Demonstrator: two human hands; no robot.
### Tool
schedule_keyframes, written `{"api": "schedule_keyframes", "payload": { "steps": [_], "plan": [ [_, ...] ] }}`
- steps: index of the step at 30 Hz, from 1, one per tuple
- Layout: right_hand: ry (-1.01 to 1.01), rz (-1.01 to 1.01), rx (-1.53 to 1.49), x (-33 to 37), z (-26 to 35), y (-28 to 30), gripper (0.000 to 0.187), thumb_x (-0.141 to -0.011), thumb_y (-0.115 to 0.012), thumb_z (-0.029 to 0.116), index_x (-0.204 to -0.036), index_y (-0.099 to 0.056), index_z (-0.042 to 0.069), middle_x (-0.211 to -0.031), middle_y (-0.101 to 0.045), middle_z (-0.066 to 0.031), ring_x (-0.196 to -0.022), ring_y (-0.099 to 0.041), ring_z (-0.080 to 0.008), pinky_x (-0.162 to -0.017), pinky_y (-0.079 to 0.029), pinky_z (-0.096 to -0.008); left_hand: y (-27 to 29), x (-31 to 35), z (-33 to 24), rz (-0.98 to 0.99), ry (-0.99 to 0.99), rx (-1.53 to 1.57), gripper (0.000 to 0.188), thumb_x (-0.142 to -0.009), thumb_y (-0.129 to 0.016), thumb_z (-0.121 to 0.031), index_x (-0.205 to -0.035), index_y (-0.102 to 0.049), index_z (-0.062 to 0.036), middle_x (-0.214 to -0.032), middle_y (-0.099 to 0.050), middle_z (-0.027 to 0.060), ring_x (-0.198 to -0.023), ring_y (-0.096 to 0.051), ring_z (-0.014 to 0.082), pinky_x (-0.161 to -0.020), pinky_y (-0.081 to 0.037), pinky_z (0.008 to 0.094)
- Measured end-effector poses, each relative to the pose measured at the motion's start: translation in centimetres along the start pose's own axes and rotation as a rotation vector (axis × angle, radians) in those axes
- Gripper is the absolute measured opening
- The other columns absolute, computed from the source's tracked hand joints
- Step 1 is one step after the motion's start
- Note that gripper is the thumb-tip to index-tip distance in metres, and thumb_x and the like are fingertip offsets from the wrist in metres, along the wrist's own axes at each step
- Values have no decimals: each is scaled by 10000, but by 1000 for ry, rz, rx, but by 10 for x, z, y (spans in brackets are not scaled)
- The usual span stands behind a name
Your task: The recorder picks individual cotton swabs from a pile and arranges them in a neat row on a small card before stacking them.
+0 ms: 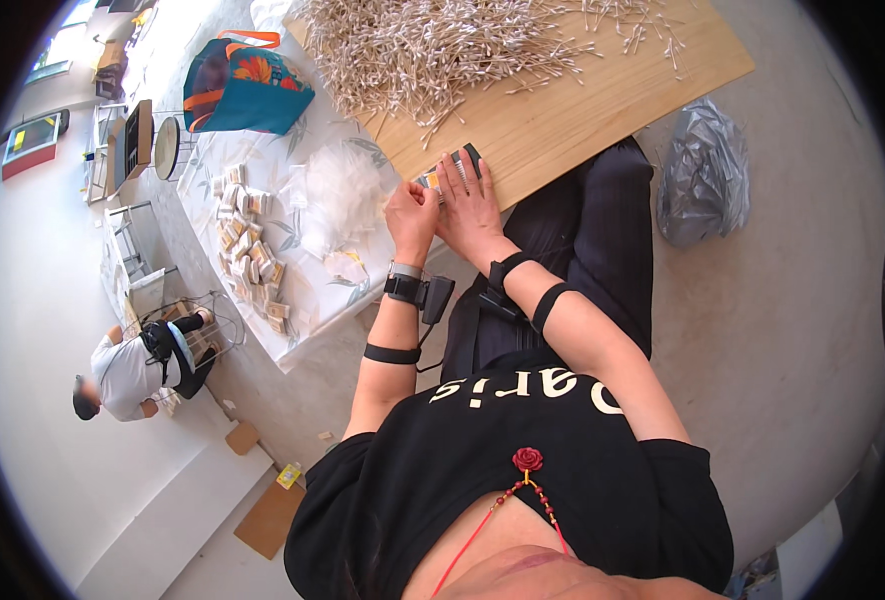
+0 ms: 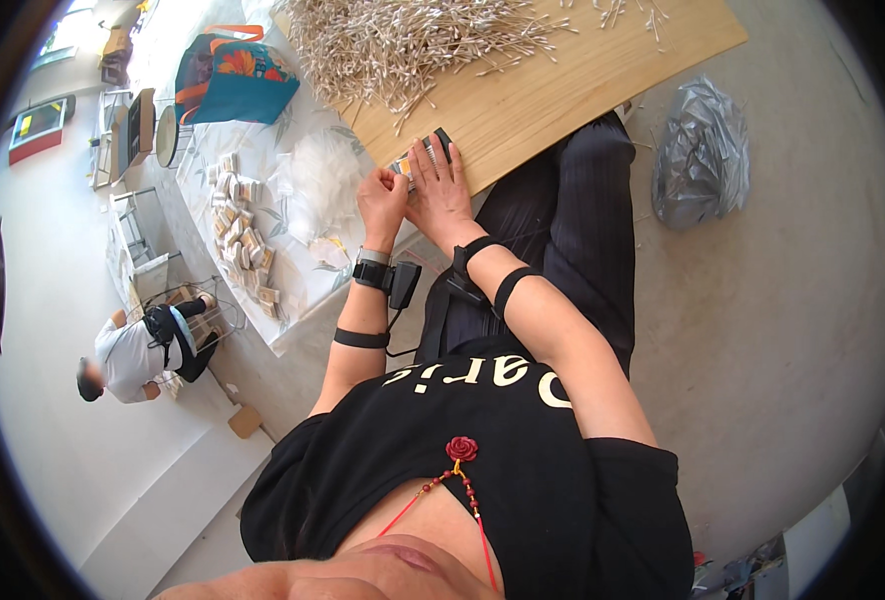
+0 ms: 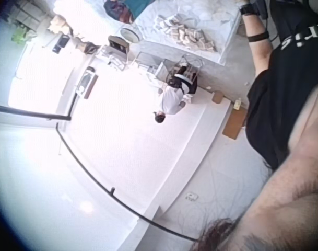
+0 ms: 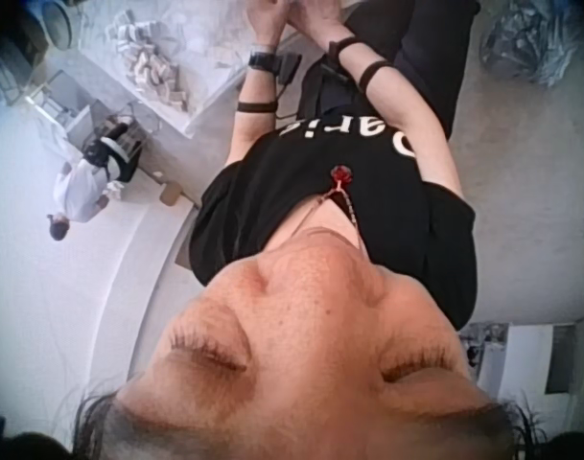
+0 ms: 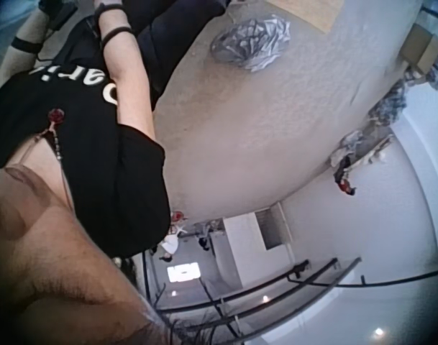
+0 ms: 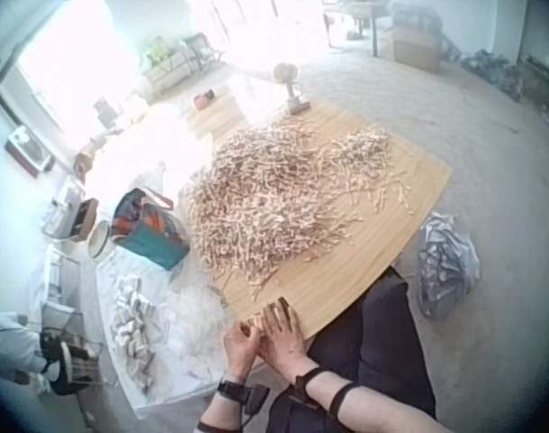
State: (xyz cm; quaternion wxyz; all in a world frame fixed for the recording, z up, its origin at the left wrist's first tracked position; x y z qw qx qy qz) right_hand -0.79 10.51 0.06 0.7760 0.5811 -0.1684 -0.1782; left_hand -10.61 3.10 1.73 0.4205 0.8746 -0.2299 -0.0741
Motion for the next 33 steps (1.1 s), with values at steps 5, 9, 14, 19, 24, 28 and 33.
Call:
{"api": "schedule_keyframes", "payload": {
  "steps": [5, 9, 14, 19, 24, 28, 33],
  "plan": [
    [22, 35, 36, 0, 0, 0, 875, -991, -466, 612, -1645, -311, 52, -1757, -165, -112, -1631, -15, -350, -1295, 72, -564, -1, 3, -3, -25, -18, 0, 198, -856, -715, -209, -821, -676, -18, -687, -685, 123, -633, -680, 287, -646, -543, 409],
    [67, -5, 23, -1, -1, 0, 840, -997, -464, 594, -1631, -348, 55, -1746, -202, -117, -1629, -32, -353, -1298, 63, -556, -1, 4, -5, -33, -42, -34, 186, -861, -712, -194, -820, -697, -13, -674, -693, 105, -598, -670, 222, -618, -540, 362],
    [158, -40, -49, -5, 4, 1, 834, -973, -533, 554, -1608, -380, 35, -1729, -250, -128, -1629, -56, -349, -1301, 38, -541, 0, 2, -5, -45, -65, -67, 187, -863, -712, -195, -824, -698, -13, -678, -694, 116, -596, -670, 232, -621, -543, 365],
    [177, -2, 12, -8, 4, 0, 859, -975, -520, 572, -1634, -334, 53, -1746, -199, -120, -1632, -35, -340, -1299, 56, -536, -1, 2, -1, -7, -49, 2, 159, -887, -712, -167, -871, -705, -9, -705, -695, 114, -623, -666, 235, -649, -544, 369],
    [184, 63, 80, -7, 3, 0, 888, -1006, -436, 657, -1654, -292, 67, -1760, -163, -103, -1633, 1, -342, -1295, 85, -537, 27, 19, 11, -401, -221, -62, 367, -899, -776, -201, -1156, -614, 4, -958, -687, 130, -790, -654, 240, -721, -536, 371],
    [200, 94, 77, -8, 10, 4, 925, -1004, -451, 679, -1665, -252, 64, -1764, -139, -108, -1633, 17, -341, -1297, 82, -535, 33, 26, 62, -483, 60, 202, 503, -966, -772, -307, -1279, -521, -3, -1065, -642, 105, -817, -629, 223, -700, -520, 333],
    [196, 88, 32, -7, 4, 2, 947, -1000, -474, 669, -1663, -233, 38, -1765, -128, -115, -1633, 25, -338, -1302, 62, -538, -18, 31, 80, -24, 594, 1241, 400, -1035, -666, -459, -1105, -600, -70, -815, -619, 11, -608, -573, 121, -540, -463, 248]
  ]
}}
Point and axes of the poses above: each hand's wrist, its own x-axis away from the middle knuckle, its own y-axis out of the back of the hand, z = x × y, the point moved 6 cm from there along -x, towards the middle knuckle
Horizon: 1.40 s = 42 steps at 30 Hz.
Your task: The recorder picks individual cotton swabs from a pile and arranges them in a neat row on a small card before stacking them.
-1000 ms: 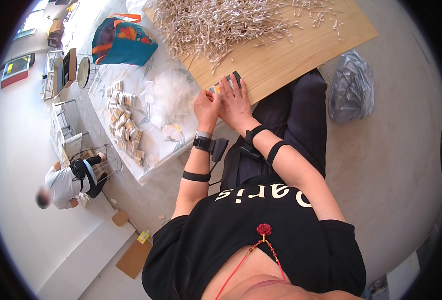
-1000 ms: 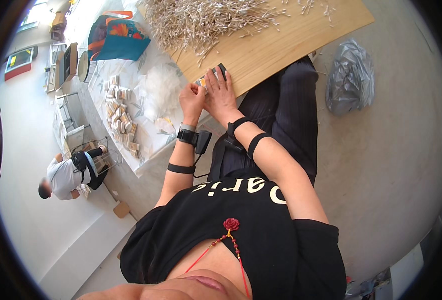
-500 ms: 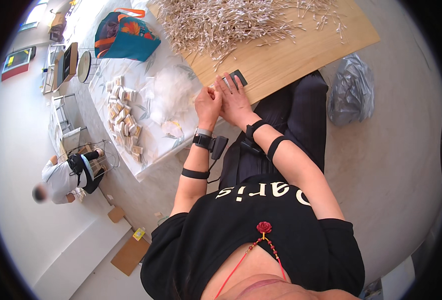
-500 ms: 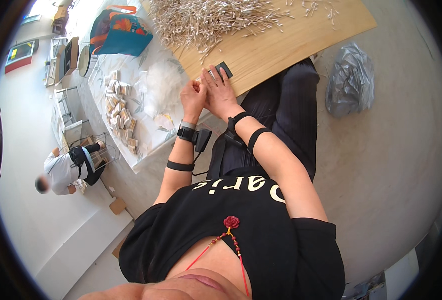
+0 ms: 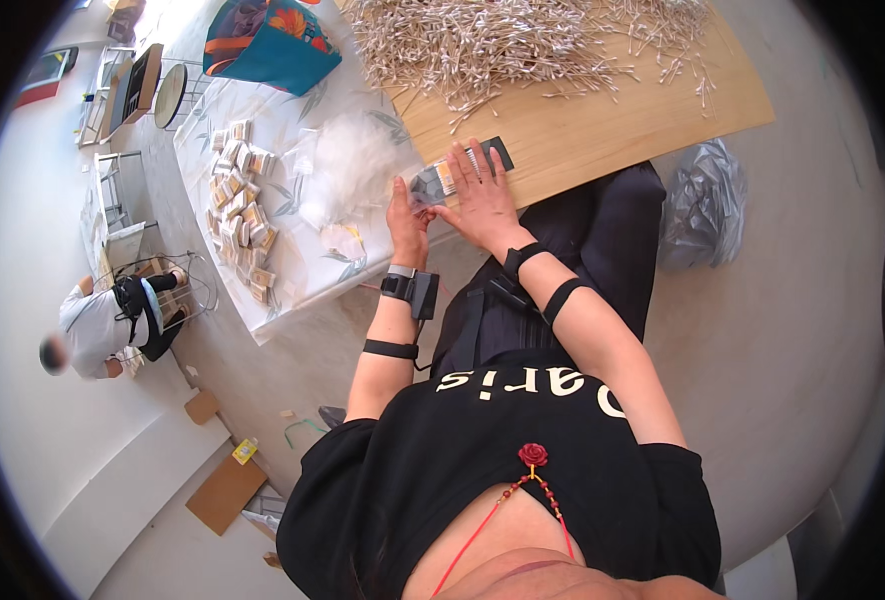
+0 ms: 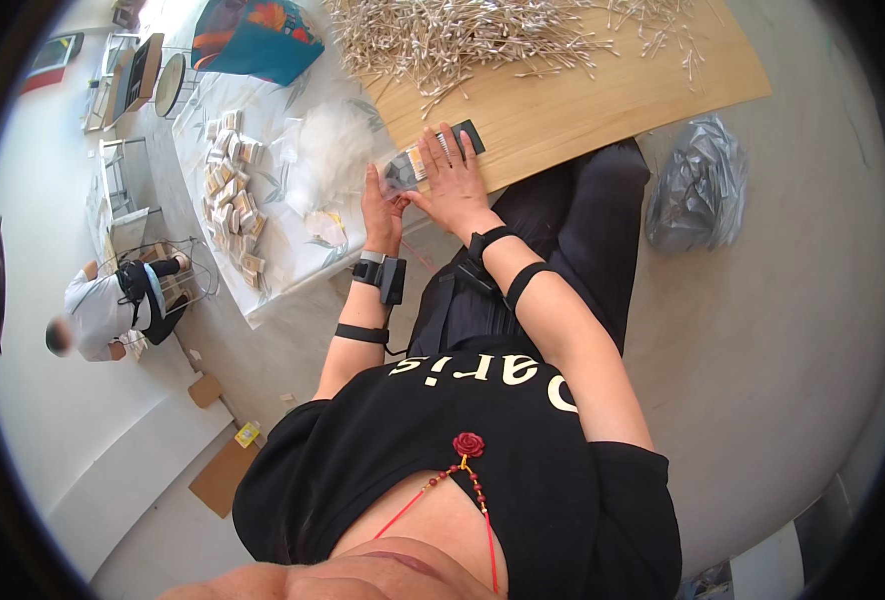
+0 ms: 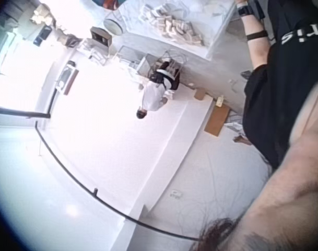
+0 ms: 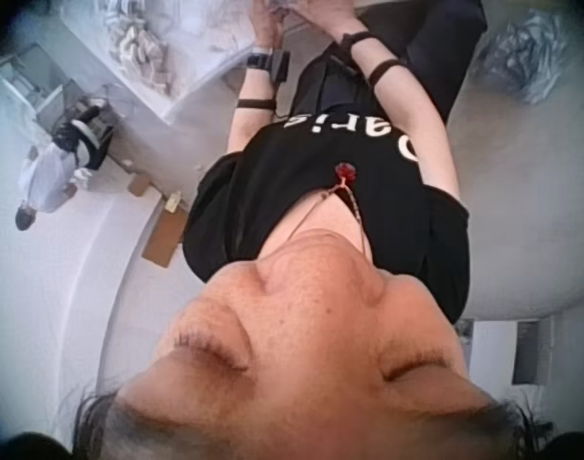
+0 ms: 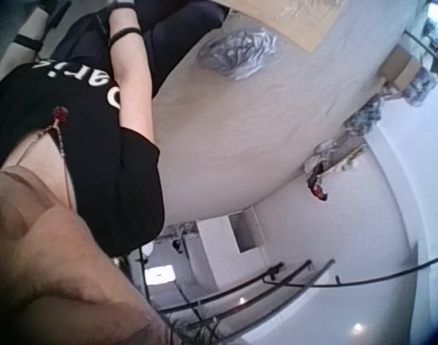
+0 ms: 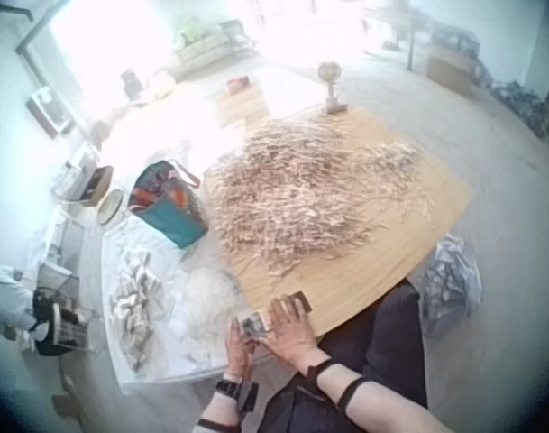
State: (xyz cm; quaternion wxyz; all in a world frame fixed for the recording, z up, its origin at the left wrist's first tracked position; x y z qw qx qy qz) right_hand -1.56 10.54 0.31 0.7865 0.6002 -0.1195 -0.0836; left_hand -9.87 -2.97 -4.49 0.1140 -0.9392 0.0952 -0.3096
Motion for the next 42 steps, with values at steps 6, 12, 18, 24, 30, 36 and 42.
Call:
{"api": "schedule_keyframes", "payload": {
  "steps": [6, 12, 18, 24, 30, 36, 42],
  "plan": [
    [9, -14, -2, -1, 4, -1, 956, -999, -471, 672, -1663, -226, 29, -1769, -108, -110, -1635, 30, -330, -1305, 52, -531, -6, -6, 0, -13, -75, -42, 399, -1066, -610, -471, -917, -638, -102, -732, -600, -42, -546, -510, 43, -461, -383, 219],
    [7, -20, -15, -1, 2, -2, 967, -999, -454, 694, -1661, -229, 26, -1768, -111, -107, -1634, 26, -328, -1305, 46, -531, -14, -7, 0, -52, -221, -161, 392, -1098, -597, -357, -819, -658, -87, -687, -545, -73, -565, -445, 12, -469, -340, 225],
    [9, -14, -20, -2, 3, 0, 982, -998, -439, 711, -1658, -230, 15, -1764, -122, -116, -1634, 19, -331, -1304, 42, -532, -9, -12, 0, -92, -428, -320, 404, -1097, -604, -297, -776, -603, -52, -689, -497, -64, -612, -402, 38, -531, -347, 266],
    [31, -50, -49, -4, 8, 0, 971, -1010, -422, 703, -1651, -232, -1, -1758, -139, -133, -1633, 12, -339, -1301, 40, -540, -8, -17, 3, -67, -460, -326, 401, -1098, -603, -274, -777, -593, -34, -707, -484, -65, -699, -383, 56, -594, -347, 277],
    [46, -74, -89, -4, 13, -2, 967, -1018, -412, 695, -1652, -222, -10, -1753, -147, -159, -1633, -10, -348, -1295, 36, -548, -9, -13, 0, -52, -473, -300, 402, -1104, -593, -282, -781, -607, -44, -700, -482, -74, -682, -372, 38, -576, -330, 266],
    [55, -88, -108, -6, 22, -4, 985, -1014, -389, 716, -1668, -172, 12, -1754, -135, -170, -1632, 7, -355, -1287, 67, -561, -11, -11, 2, -24, -384, -299, 380, -1114, -569, -323, -813, -626, -97, -698, -504, -91, -599, -391, 21, -524, -306, 245],
    [61, -99, -150, -8, 32, -5, 977, -1014, -365, 730, -1680, -157, 46, -1753, -139, -173, -1632, 20, -355, -1279, 90, -573, -8, -13, 0, -40, -375, -328, 414, -1119, -550, -347, -787, -591, -103, -651, -460, -93, -551, -355, 25, -487, -268, 261]
  ]
}}
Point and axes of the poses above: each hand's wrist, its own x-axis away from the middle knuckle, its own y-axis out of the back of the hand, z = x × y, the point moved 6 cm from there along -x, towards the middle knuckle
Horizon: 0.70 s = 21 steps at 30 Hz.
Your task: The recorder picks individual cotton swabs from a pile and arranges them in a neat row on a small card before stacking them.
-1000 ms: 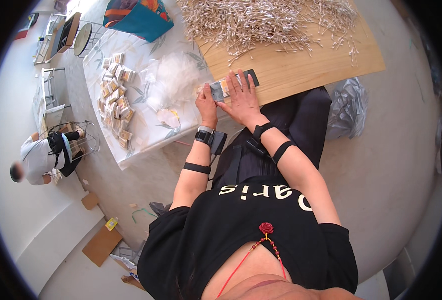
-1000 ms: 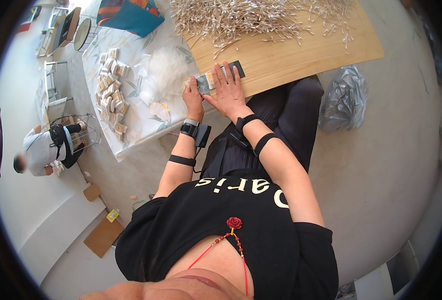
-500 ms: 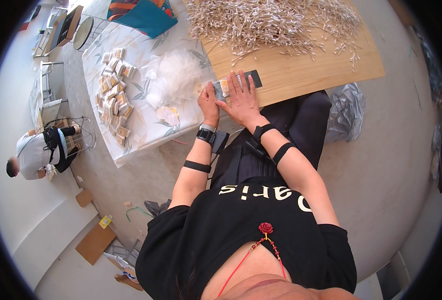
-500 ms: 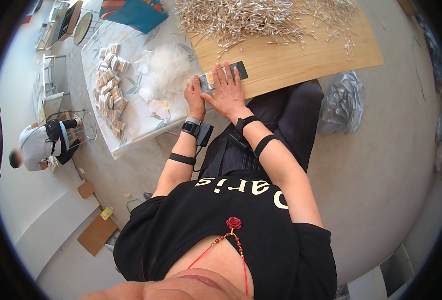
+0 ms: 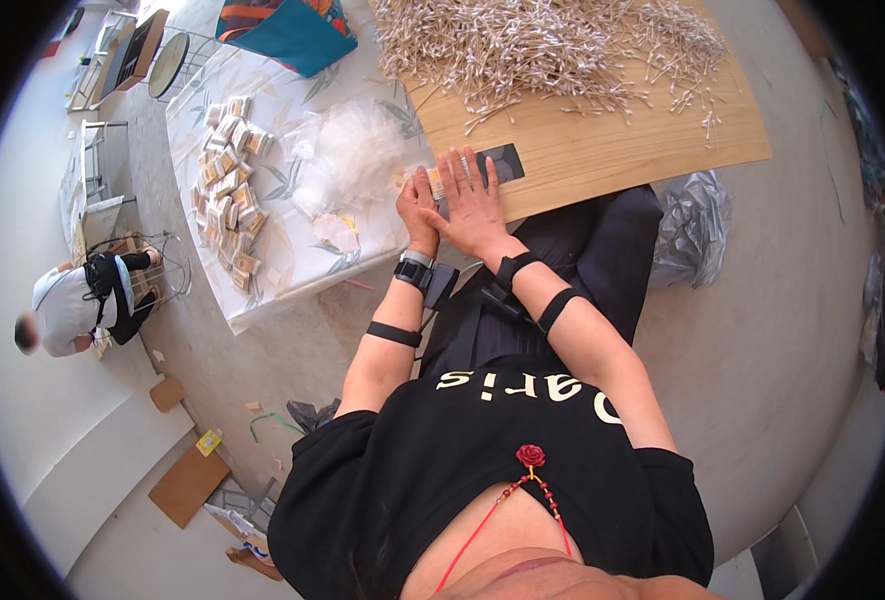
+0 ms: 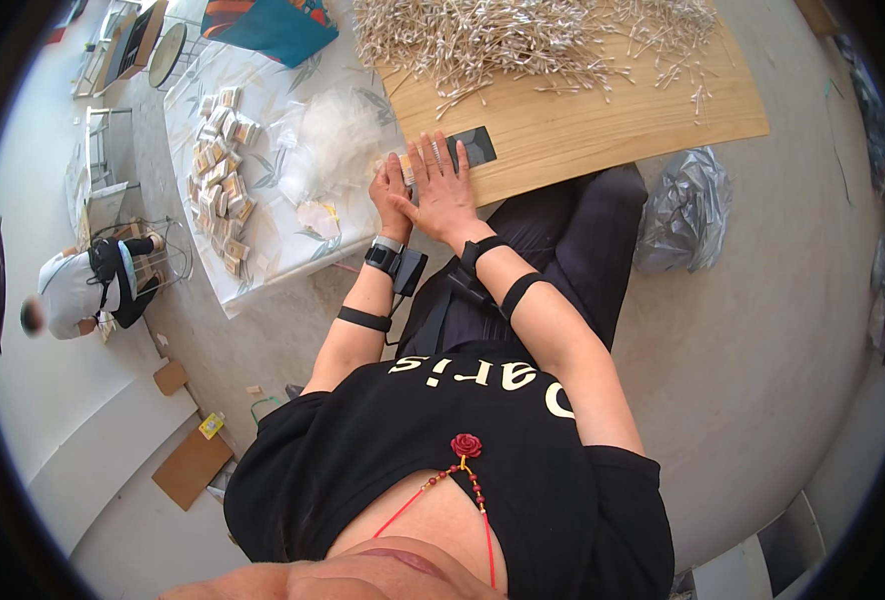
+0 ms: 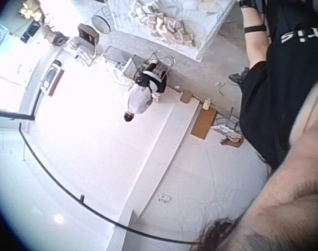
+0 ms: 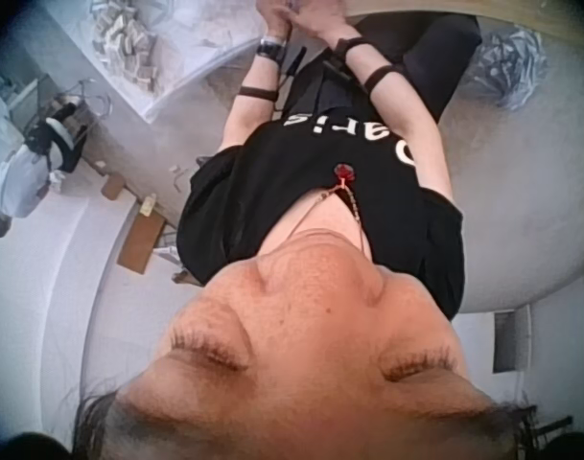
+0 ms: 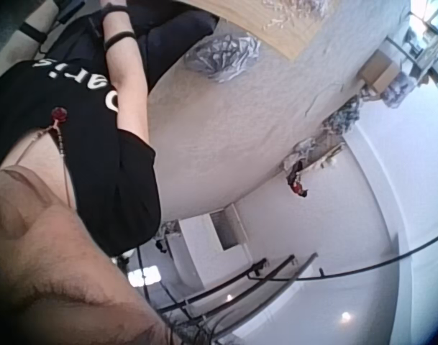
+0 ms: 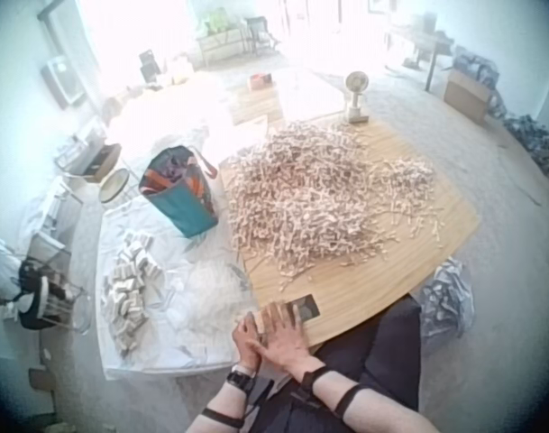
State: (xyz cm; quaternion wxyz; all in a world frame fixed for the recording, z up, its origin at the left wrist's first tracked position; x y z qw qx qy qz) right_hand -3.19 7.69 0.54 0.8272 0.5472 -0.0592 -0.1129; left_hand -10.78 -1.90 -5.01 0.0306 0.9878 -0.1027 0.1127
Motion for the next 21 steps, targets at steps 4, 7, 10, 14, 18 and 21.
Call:
{"api": "schedule_keyframes", "payload": {
  "steps": [4, 7, 10, 14, 18, 21],
  "plan": [
    [6, -8, -42, 1, -4, 3, 968, -1014, -377, 722, -1678, -168, 49, -1750, -153, -170, -1632, -1, -356, -1281, 76, -571, -1, 1, -5, -13, -22, -86, 460, -1106, -574, -338, -742, -565, -58, -609, -452, -50, -560, -357, 56, -495, -283, 302],
    [17, -14, -69, 4, -3, 7, 969, -1016, -386, 714, -1677, -167, 41, -1746, -169, -170, -1633, -44, -337, -1284, 32, -567, 2, 4, -5, -25, -42, -155, 472, -1103, -575, -340, -736, -562, -43, -607, -448, -30, -577, -369, 73, -510, -298, 320],
    [17, -29, -59, 5, -11, 9, 969, -1013, -441, 683, -1676, -159, 36, -1745, -179, -163, -1633, -74, -321, -1286, 10, -567, 0, 3, -4, -32, -85, -176, 475, -1099, -579, -339, -743, -573, -25, -620, -458, -4, -603, -390, 94, -535, -320, 339],
    [32, -73, -67, -3, -16, 28, 981, -1011, -499, 636, -1663, -154, -11, -1740, -190, -171, -1632, -96, -305, -1287, 5, -563, 9, -3, -17, -72, -246, -188, 431, -1101, -581, -350, -788, -589, -53, -665, -504, -34, -562, -402, 64, -499, -333, 299],
    [45, -64, 14, 0, -35, 32, 988, -1005, -514, 630, -1653, -167, -29, -1735, -203, -170, -1630, -115, -293, -1295, 2, -545, 2, 2, -6, 0, 52, -5, 433, -1088, -593, -378, -813, -633, -47, -704, -584, -7, -587, -520, 69, -499, -424, 271],
    [52, -73, 48, 5, -42, 28, 983, -999, -523, 627, -1648, -189, -32, -1727, -229, -171, -1628, -125, -290, -1299, -10, -541, 3, 3, -9, -13, 19, -6, 437, -1101, -560, -414, -812, -599, -88, -653, -537, -25, -517, -456, 64, -465, -346, 255]
  ]
}}
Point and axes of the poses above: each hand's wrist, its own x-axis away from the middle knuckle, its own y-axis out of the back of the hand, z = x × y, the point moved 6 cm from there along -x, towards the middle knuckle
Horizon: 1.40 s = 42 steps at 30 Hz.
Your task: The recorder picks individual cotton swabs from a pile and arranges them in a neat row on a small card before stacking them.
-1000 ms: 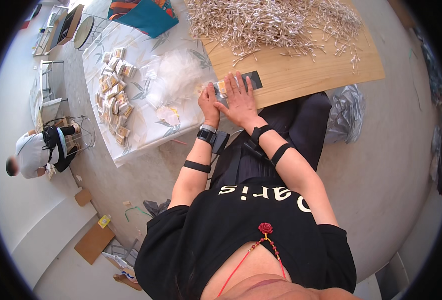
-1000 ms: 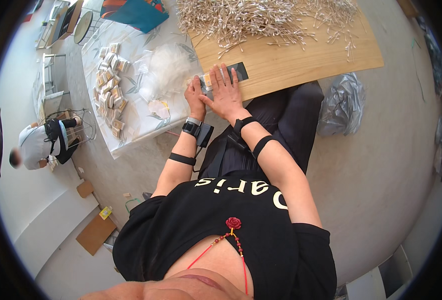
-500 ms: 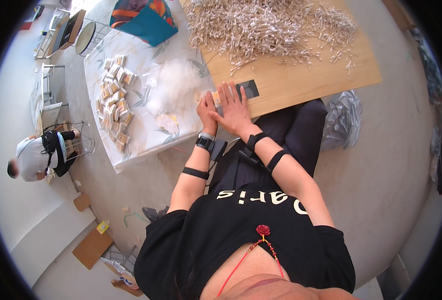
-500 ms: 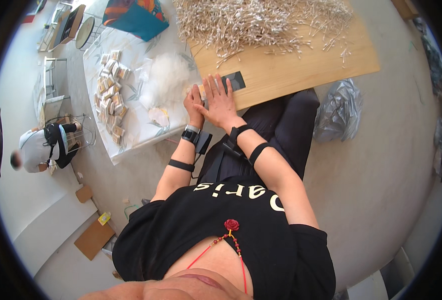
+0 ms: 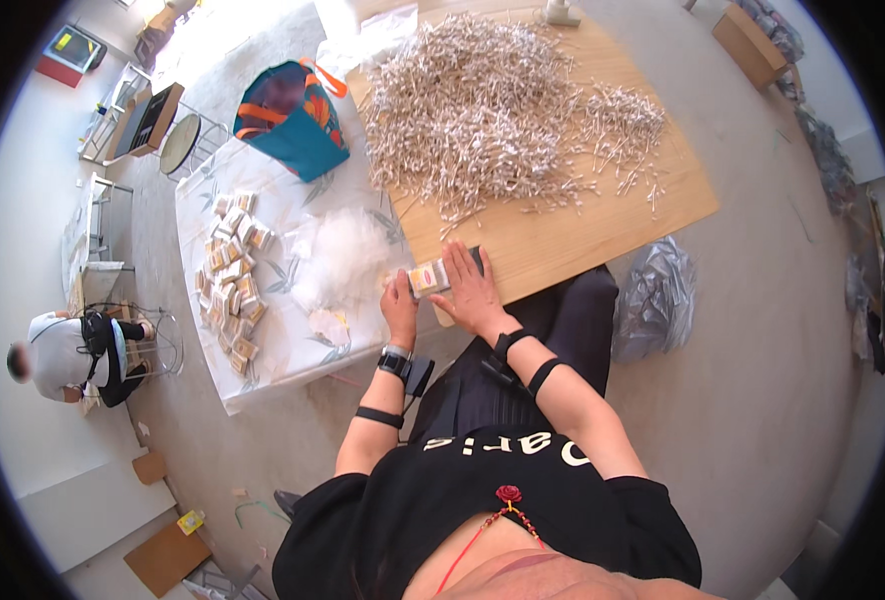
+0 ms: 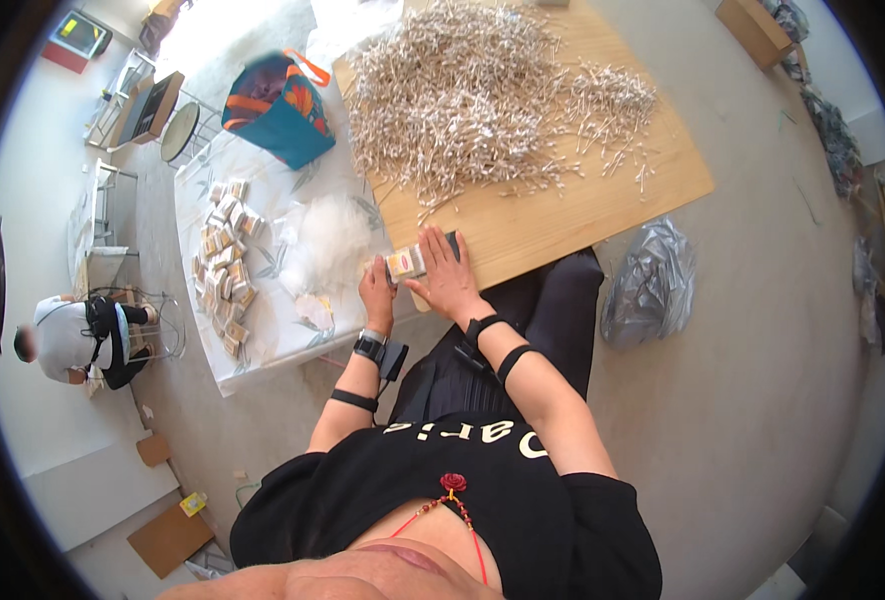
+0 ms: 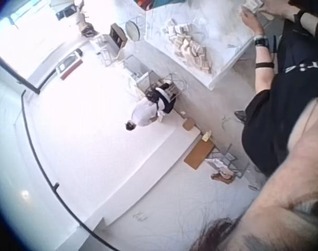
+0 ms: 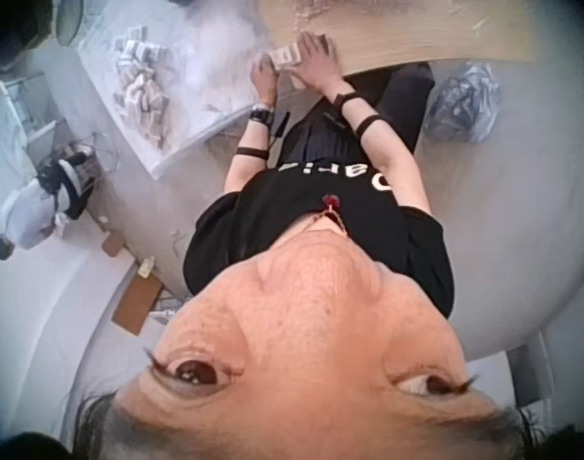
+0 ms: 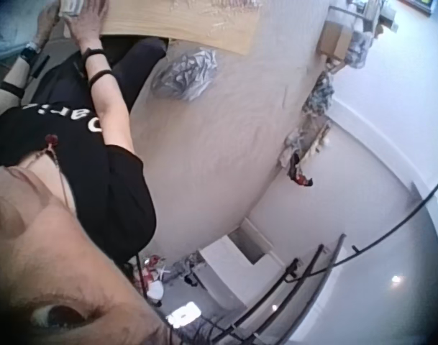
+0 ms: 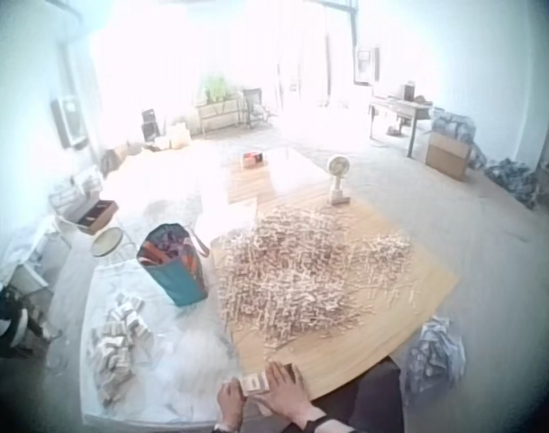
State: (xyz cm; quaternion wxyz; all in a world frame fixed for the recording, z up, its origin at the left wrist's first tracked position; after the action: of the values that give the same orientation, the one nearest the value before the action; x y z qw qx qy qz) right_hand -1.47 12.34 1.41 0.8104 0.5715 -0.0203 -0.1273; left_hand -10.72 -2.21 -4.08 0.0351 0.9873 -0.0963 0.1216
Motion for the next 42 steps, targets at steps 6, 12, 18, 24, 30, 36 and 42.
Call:
{"api": "schedule_keyframes", "payload": {
  "steps": [6, 12, 18, 24, 30, 36, 42],
  "plan": [
    [20, 43, 69, 2, -2, -4, 954, -1011, -439, 670, -1625, -268, -41, -1714, -263, -170, -1622, -132, -292, -1307, -25, -537, 10, 1, 8, 51, 34, -9, 456, -1094, -555, -444, -873, -649, -56, -671, -582, -4, -545, -499, 69, -498, -394, 253],
    [15, 22, 71, 6, -2, 4, 930, -1016, -452, 642, -1623, -275, -40, -1707, -276, -171, -1620, -137, -292, -1307, -33, -532, 13, 8, 7, -7, 49, -32, 469, -1097, -543, -468, -847, -624, -79, -630, -555, -5, -515, -477, 66, -468, -361, 244],
    [4, 117, 95, 7, 3, -2, 924, -1035, -419, 637, -1646, -226, -29, -1738, -214, -158, -1632, -92, -278, -1308, -1, -517, 23, 6, 13, -19, 58, 32, 473, -1096, -548, -461, -798, -582, -95, -630, -554, 1, -504, -467, 73, -464, -362, 244],
    [3, 85, 84, 6, -1, -3, 927, -1035, -432, 632, -1648, -215, -27, -1741, -203, -153, -1634, -85, -267, -1306, 17, -518, 20, 5, 13, 13, 47, 90, 479, -1100, -540, -455, -775, -568, -104, -623, -548, 1, -510, -468, 75, -478, -370, 235],
    [19, 57, 56, 4, 1, -5, 933, -1021, -463, 628, -1647, -221, -21, -1728, -230, -173, -1629, -119, -282, -1304, -6, -531, 24, 4, 12, -2, 34, 91, 481, -1098, -548, -456, -769, -560, -105, -623, -549, -3, -519, -474, 74, -486, -375, 237],
    [28, 53, 75, 6, 1, -4, 928, -1022, -468, 624, -1641, -235, -27, -1724, -239, -174, -1627, -127, -285, -1305, -9, -530, 25, 2, 16, -4, 47, 86, 467, -1097, -557, -439, -769, -565, -107, -622, -546, -6, -527, -484, 74, -492, -381, 237],
    [7, 90, 38, 5, 0, -4, 924, -1026, -461, 626, -1637, -243, -32, -1735, -213, -163, -1632, -93, -273, -1307, 12, -522, 25, 2, 23, -5, 54, 119, 496, -1101, -550, -431, -759, -575, -74, -620, -558, 2, -541, -502, 81, -517, -416, 257]
  ]
}}
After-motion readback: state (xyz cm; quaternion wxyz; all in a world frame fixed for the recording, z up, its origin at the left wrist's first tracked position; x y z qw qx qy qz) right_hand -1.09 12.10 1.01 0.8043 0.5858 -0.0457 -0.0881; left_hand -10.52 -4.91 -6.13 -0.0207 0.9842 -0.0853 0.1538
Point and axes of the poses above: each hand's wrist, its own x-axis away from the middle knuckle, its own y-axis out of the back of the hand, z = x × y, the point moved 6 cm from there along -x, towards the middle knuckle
